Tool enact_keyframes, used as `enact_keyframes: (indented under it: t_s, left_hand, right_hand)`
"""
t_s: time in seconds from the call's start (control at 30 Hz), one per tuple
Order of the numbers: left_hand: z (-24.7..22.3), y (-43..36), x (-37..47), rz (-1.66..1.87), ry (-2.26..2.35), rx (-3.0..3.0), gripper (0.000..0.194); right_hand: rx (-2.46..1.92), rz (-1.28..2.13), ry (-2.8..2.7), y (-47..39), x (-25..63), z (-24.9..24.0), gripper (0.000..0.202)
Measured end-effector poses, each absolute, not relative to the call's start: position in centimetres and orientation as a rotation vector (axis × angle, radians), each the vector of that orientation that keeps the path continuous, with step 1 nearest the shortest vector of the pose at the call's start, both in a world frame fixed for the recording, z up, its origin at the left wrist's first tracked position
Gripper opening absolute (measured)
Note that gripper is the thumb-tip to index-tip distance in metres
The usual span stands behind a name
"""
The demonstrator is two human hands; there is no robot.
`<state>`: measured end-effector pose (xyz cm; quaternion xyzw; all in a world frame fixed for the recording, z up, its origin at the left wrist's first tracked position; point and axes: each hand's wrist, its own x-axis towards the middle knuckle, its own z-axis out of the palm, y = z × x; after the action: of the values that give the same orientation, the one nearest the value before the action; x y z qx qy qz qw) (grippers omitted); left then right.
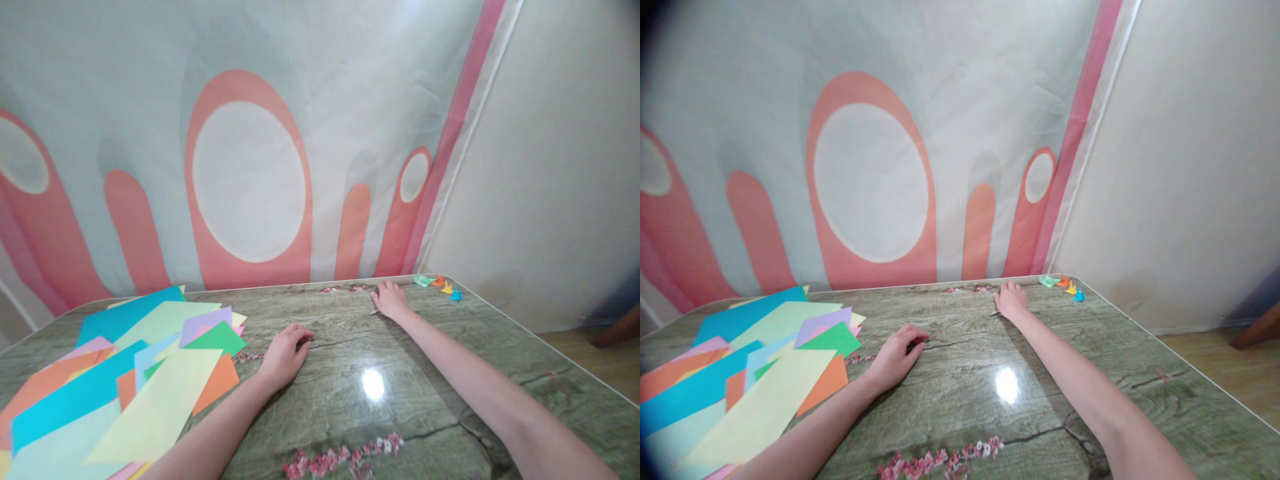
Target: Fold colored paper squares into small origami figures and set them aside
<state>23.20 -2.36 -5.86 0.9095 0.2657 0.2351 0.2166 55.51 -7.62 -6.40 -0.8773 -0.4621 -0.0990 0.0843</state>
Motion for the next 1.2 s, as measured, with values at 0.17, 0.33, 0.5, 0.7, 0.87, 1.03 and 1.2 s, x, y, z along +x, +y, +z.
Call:
enact_keyframes:
  t_s: [0.17, 0.33, 0.5, 0.7, 0.87, 1.03, 1.2]
  left_hand:
    - [-6.0, -2.8, 23.1, 0.648, 0.765, 2.533, 0.020]
    - [-5.7, -2.9, 22.9, 0.592, 0.747, 2.547, 0.021]
    - [-2.8, -2.2, 21.8, 0.317, 0.624, 2.657, 0.024]
    - [0.9, 0.7, 17.0, -0.046, 1.011, 2.673, 0.042]
    - [1.5, 4.7, 10.0, 0.006, 1.471, 2.579, 0.046]
    - [0.5, 9.0, 4.9, 0.102, 1.683, 2.462, 0.046]
    - [-1.2, 11.3, 2.6, -0.036, 1.665, 2.352, 0.054]
  right_hand:
    - [-2.353, -0.179, -1.814, -9.8, 48.3, -6.5, 0.036]
    - [-1.979, -0.205, -2.157, -14.0, 41.5, -6.0, 0.030]
    - [-1.763, -0.277, -2.300, -17.3, 37.0, -5.9, 0.029]
    - [-1.692, -0.315, -2.254, -17.6, 36.5, -6.6, 0.030]
    - [-1.703, -0.255, -2.231, -17.6, 36.6, -6.3, 0.029]
    - [-1.730, -0.209, -2.219, -17.8, 36.4, -5.6, 0.030]
    - [-1.741, -0.181, -2.212, -17.8, 36.5, -5.5, 0.031]
